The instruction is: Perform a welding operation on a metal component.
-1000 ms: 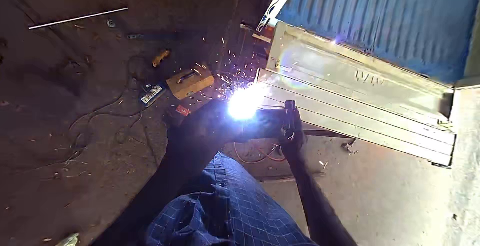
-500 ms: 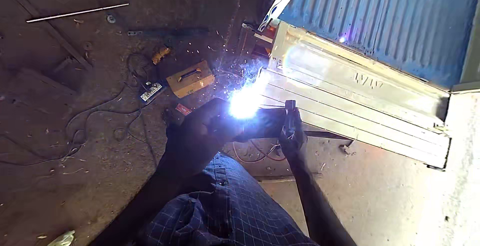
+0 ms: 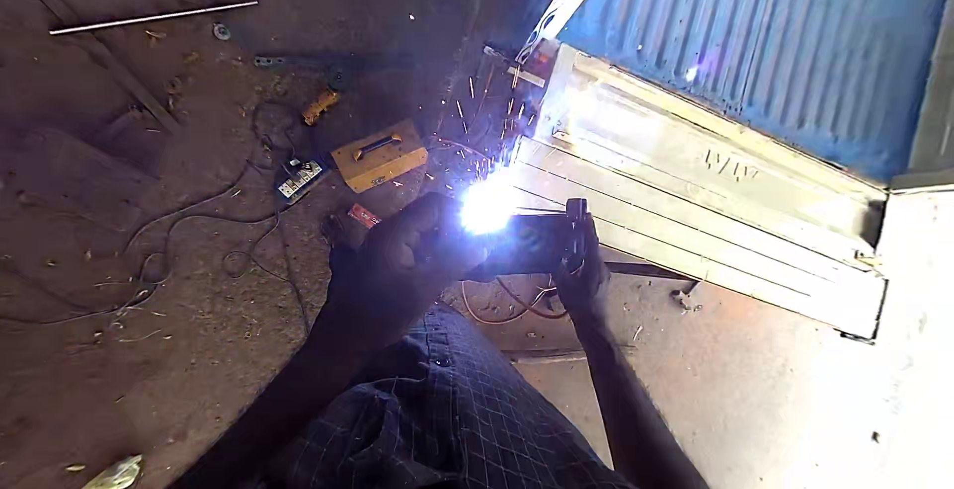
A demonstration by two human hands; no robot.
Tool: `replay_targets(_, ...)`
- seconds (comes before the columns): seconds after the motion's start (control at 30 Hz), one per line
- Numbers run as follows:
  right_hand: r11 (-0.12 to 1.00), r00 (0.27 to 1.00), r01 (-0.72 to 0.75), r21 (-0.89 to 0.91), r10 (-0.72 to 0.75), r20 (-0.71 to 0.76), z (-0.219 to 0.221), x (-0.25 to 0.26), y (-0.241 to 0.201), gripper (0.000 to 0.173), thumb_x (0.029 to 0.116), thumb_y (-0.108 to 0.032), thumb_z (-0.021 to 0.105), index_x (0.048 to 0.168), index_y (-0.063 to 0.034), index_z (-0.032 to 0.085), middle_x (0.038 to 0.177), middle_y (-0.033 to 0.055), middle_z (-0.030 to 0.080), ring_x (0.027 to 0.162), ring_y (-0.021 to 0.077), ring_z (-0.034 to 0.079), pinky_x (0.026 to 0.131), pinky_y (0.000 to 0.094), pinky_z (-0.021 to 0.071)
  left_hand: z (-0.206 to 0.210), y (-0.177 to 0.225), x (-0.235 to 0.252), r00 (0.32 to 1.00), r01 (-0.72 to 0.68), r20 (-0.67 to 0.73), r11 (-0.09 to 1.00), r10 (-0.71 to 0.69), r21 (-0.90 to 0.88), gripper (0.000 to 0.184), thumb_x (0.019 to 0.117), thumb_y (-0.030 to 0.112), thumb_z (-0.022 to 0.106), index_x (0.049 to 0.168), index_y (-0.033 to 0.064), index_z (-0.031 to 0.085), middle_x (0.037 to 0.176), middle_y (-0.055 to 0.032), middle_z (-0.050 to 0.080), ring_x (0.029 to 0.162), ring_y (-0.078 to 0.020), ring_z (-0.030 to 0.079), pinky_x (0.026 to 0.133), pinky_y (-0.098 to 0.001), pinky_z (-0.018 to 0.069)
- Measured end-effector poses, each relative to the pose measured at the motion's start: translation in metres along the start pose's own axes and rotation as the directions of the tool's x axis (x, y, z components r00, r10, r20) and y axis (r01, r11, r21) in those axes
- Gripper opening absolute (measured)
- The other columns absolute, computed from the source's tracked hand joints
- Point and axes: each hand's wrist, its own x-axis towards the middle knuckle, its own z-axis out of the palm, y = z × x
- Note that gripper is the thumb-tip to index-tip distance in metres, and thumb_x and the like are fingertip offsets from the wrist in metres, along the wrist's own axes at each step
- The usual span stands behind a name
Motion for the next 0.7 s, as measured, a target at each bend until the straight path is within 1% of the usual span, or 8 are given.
replay_targets(0.2, 0.999, 1.0, 0.024, 0.049, -0.023, -0.007, 0.001, 0.001, 0.0, 0.093, 0.0881, -0.049, 0.075, 0.164, -0.0257, 0.027, 0.132, 0.0204, 0.064, 0.106, 0.0349, 0.068, 0.089, 0.0602, 0.055, -0.002, 0.002, 0.0, 1.0, 0.0, 0.001, 1.0, 0.0, 0.002, 0.025, 0.0958, 0.006, 0.069, 0.12, 0.001, 0.064, 0.103, -0.0106, 0.071, 0.089, -0.0207, 0.071, 0.078, -0.0363, 0.0646)
replay_targets(0.27, 0.999, 0.999, 0.042, 0.035, -0.042, -0.006, 0.003, 0.002, 0.004, 0.094, 0.0891, -0.05, 0.074, 0.165, -0.0251, 0.024, 0.139, 0.0193, 0.061, 0.114, 0.0336, 0.067, 0.095, 0.0591, 0.0538, -0.003, 0.001, 0.0, 1.0, -0.003, 0.006, 1.0, 0.004, -0.016, 0.022, 0.0957, 0.004, 0.068, 0.118, 0.0006, 0.064, 0.102, -0.0113, 0.07, 0.088, -0.0212, 0.071, 0.077, -0.0364, 0.0639)
replay_targets(0.33, 0.997, 0.996, 0.071, 0.013, -0.07, -0.056, 0.006, 0.001, 0.002, 0.092, 0.0888, -0.052, 0.073, 0.164, -0.0243, 0.028, 0.135, 0.0189, 0.064, 0.111, 0.0342, 0.068, 0.091, 0.0602, 0.0549, -0.005, 0.002, 0.0, 1.0, 0.006, 0.01, 1.0, -0.006, 0.003, 0.021, 0.0963, 0.006, 0.068, 0.116, 0.0021, 0.064, 0.102, -0.0105, 0.071, 0.087, -0.0215, 0.071, 0.076, -0.0372, 0.0644)
replay_targets(0.4, 0.994, 0.992, 0.098, 0.042, -0.094, -0.085, -0.005, -0.007, -0.035, 0.081, 0.091, -0.04, 0.073, 0.158, -0.0097, 0.038, 0.123, 0.0237, 0.067, 0.101, 0.0359, 0.069, 0.083, 0.0564, 0.0569, -0.005, 0.002, -0.001, 1.0, 0.019, 0.004, 1.0, -0.019, 0.012, 0.02, 0.0963, 0.008, 0.068, 0.115, 0.0026, 0.064, 0.1, -0.0099, 0.07, 0.086, -0.0208, 0.071, 0.075, -0.0372, 0.0643)
replay_targets(0.43, 0.996, 0.997, 0.01, 0.091, -0.017, 0.08, -0.03, -0.014, -0.08, 0.075, 0.0968, -0.025, 0.069, 0.158, -0.001, 0.032, 0.131, 0.0278, 0.061, 0.11, 0.0371, 0.064, 0.093, 0.053, 0.0522, -0.005, 0.002, -0.001, 1.0, 0.029, 0.0, 1.0, -0.029, 0.007, 0.021, 0.0956, 0.008, 0.068, 0.115, 0.0031, 0.065, 0.1, -0.0092, 0.07, 0.085, -0.0196, 0.071, 0.074, -0.036, 0.0639)
replay_targets(0.5, 0.973, 0.997, 0.016, 0.229, -0.031, 0.063, -0.039, -0.022, -0.112, 0.07, 0.0956, -0.009, 0.067, 0.153, 0.0109, 0.033, 0.133, 0.0319, 0.059, 0.113, 0.0366, 0.063, 0.098, 0.0458, 0.052, -0.005, 0.002, -0.001, 0.999, 0.034, -0.003, 0.999, -0.034, -0.032, 0.022, 0.0953, 0.007, 0.069, 0.116, 0.0022, 0.065, 0.101, -0.0102, 0.071, 0.088, -0.0201, 0.072, 0.076, -0.0364, 0.0645)
replay_targets(0.6, 0.966, 0.997, 0.051, 0.252, -0.065, 0.047, -0.035, -0.025, -0.107, 0.073, 0.0956, -0.01, 0.066, 0.156, 0.0086, 0.029, 0.135, 0.0323, 0.057, 0.114, 0.0375, 0.062, 0.097, 0.0473, 0.0522, -0.006, 0.004, -0.001, 1.0, 0.014, -0.009, 1.0, -0.014, -0.002, 0.021, 0.0956, 0.008, 0.069, 0.115, 0.0032, 0.065, 0.1, -0.0081, 0.071, 0.087, -0.0176, 0.071, 0.075, -0.0334, 0.0636)
replay_targets(0.7, 0.992, 0.996, 0.011, 0.123, -0.021, 0.083, -0.021, -0.012, -0.063, 0.085, 0.0957, -0.026, 0.071, 0.163, -0.0085, 0.022, 0.138, 0.0257, 0.058, 0.116, 0.0368, 0.063, 0.097, 0.0555, 0.0515, -0.008, 0.003, -0.002, 1.0, 0.004, -0.006, 1.0, -0.004, 0.011, 0.024, 0.0953, 0.008, 0.069, 0.118, 0.0029, 0.065, 0.103, -0.0078, 0.071, 0.089, -0.0174, 0.071, 0.077, -0.0332, 0.0634)
